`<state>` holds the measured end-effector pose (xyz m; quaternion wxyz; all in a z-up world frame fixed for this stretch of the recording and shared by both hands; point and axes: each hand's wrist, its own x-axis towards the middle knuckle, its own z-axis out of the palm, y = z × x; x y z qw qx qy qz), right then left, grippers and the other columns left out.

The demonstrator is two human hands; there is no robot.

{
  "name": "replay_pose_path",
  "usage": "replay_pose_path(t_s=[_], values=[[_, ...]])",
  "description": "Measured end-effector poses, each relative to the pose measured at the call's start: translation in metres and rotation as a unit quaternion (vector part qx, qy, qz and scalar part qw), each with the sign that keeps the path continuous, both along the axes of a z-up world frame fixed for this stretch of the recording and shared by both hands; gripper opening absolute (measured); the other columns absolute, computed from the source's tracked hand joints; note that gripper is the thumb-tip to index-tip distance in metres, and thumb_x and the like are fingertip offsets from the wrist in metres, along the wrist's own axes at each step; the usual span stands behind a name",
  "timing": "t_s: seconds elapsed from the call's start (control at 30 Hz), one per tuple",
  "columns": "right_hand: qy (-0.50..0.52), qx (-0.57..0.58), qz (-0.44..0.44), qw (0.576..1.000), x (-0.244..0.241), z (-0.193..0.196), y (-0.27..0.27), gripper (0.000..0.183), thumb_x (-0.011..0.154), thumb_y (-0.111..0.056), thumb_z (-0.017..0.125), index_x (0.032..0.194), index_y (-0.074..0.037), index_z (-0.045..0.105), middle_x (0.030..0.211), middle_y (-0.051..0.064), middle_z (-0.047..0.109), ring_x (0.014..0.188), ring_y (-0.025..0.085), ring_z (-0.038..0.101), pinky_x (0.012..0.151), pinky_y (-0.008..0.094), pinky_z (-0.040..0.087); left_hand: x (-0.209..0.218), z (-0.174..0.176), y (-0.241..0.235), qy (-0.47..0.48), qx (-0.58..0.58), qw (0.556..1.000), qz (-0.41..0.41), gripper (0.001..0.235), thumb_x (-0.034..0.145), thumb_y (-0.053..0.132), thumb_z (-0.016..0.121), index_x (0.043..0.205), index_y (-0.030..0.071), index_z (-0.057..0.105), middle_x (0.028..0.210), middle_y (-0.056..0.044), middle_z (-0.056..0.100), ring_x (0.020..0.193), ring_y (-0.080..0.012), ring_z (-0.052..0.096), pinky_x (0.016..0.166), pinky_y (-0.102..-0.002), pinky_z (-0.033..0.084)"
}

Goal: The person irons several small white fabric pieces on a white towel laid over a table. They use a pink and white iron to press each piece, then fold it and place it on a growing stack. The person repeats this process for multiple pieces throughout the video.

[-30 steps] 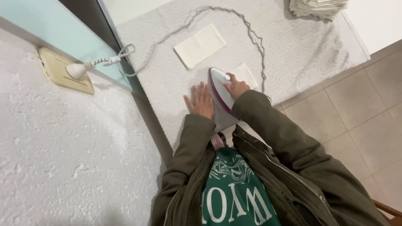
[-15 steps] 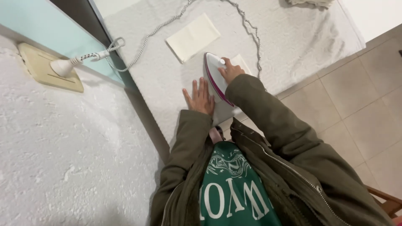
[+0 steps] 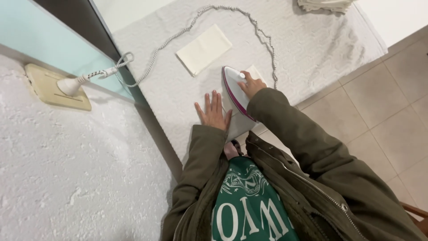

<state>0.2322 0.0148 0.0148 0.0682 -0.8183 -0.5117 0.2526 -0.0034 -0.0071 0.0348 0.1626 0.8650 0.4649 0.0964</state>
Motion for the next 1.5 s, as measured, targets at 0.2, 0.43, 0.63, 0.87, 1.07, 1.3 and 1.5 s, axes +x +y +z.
replay_pose_path(t_s=[0.2,0.43,0.63,0.87,1.07,1.3,1.5], values=[[0.01,0.007,-0.056,0.998,-0.011,0.028,0.011,0.052,0.103,-0.05,0.056,0.149,-0.031,0.044,0.098,0.025,0.074,0.092,0.047,0.072,0.08,0.055,0.059,-0.004,-0.003,-0.002,0.016,0.041,0.999,-0.012,0.077,0.104,0.053,0.043,0.164,0.008,0.024,0.172,-0.01,0.019,0.159,-0.0317,0.01,0.122,-0.072,0.0],[0.013,-0.006,-0.059,0.998,-0.011,0.039,0.01,0.05,0.103,-0.05,0.053,0.15,-0.032,0.043,0.101,0.024,0.074,0.092,0.046,0.073,0.078,0.056,0.06,-0.003,-0.009,-0.002,0.045,-0.037,0.998,-0.032,0.08,0.104,0.057,0.039,0.163,0.007,0.02,0.171,-0.008,0.013,0.158,-0.0322,0.006,0.12,-0.071,-0.003],[0.013,-0.039,-0.045,0.998,0.006,0.012,0.01,0.054,0.102,-0.05,0.052,0.152,-0.032,0.04,0.104,0.025,0.074,0.093,0.044,0.074,0.079,0.054,0.06,-0.001,-0.018,0.001,0.06,0.006,0.998,-0.012,0.081,0.103,0.058,0.037,0.163,0.007,0.019,0.172,-0.008,0.01,0.158,-0.032,0.005,0.12,-0.07,-0.005],[-0.004,-0.011,-0.059,0.998,0.002,0.028,0.01,0.053,0.104,-0.05,0.054,0.152,-0.031,0.043,0.104,0.025,0.074,0.095,0.047,0.072,0.082,0.056,0.059,-0.001,-0.019,0.002,0.032,0.015,0.999,-0.015,0.081,0.104,0.058,0.04,0.163,0.005,0.023,0.173,-0.009,0.014,0.159,-0.0322,0.008,0.121,-0.071,-0.003],[0.028,-0.041,-0.069,0.996,-0.002,0.042,0.016,0.053,0.103,-0.052,0.052,0.151,-0.031,0.043,0.105,0.024,0.073,0.093,0.045,0.073,0.079,0.055,0.061,-0.005,-0.026,-0.006,0.041,0.033,0.998,-0.019,0.081,0.102,0.058,0.044,0.162,0.006,0.026,0.172,-0.008,0.015,0.158,-0.0323,0.01,0.12,-0.072,-0.001],[0.004,-0.027,-0.05,0.998,0.013,0.025,0.014,0.054,0.101,-0.051,0.054,0.151,-0.032,0.043,0.104,0.023,0.074,0.092,0.044,0.074,0.08,0.053,0.061,-0.003,-0.021,0.001,0.037,0.039,0.998,-0.014,0.082,0.1,0.056,0.048,0.162,0.006,0.028,0.172,-0.008,0.015,0.158,-0.0322,0.01,0.12,-0.071,0.0],[0.014,-0.058,-0.093,0.994,0.013,0.031,0.012,0.053,0.101,-0.053,0.052,0.15,-0.035,0.042,0.105,0.021,0.075,0.095,0.045,0.072,0.081,0.058,0.059,-0.005,-0.027,-0.002,0.041,0.024,0.999,-0.012,0.082,0.1,0.057,0.049,0.161,0.007,0.028,0.171,-0.007,0.015,0.158,-0.0322,0.011,0.119,-0.072,0.001]])
